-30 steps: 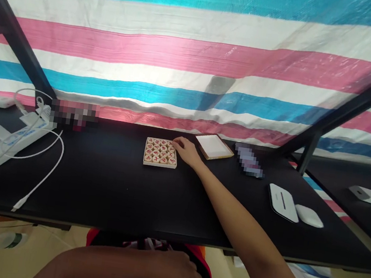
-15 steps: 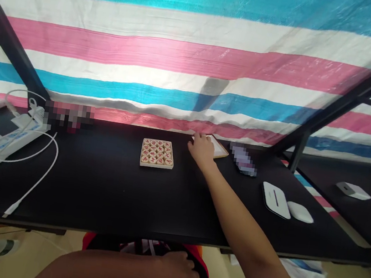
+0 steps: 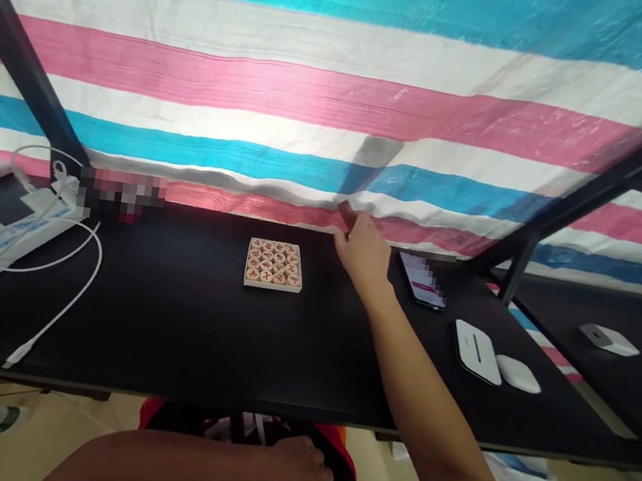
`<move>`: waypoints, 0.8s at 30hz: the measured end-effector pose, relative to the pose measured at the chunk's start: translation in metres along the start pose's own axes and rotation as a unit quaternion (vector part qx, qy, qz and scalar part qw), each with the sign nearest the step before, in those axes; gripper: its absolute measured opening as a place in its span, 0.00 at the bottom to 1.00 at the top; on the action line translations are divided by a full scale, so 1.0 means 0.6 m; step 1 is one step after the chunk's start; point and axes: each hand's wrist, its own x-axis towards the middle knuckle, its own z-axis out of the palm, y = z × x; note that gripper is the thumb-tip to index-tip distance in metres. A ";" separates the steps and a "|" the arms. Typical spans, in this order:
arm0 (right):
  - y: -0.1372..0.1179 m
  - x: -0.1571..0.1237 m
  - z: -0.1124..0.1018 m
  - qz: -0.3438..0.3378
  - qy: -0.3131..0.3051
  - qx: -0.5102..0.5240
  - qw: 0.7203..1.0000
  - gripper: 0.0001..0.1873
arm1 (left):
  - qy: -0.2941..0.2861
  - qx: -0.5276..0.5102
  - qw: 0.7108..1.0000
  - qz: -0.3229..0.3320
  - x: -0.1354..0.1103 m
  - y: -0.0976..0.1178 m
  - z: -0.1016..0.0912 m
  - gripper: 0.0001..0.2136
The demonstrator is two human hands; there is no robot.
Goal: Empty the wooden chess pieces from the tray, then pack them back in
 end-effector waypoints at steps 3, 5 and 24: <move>-0.006 -0.002 -0.033 -0.004 0.029 0.157 0.987 0.24 | -0.072 -0.038 0.996 0.023 0.009 -0.006 -0.010 0.09; -0.006 -0.007 -0.037 0.012 0.042 0.297 0.954 0.25 | -0.077 -0.068 0.994 0.049 -0.007 -0.008 -0.037 0.10; -0.038 -0.062 0.073 0.037 -0.207 0.283 0.936 0.22 | 0.208 -0.144 0.829 -0.500 -0.173 -0.306 -0.337 0.20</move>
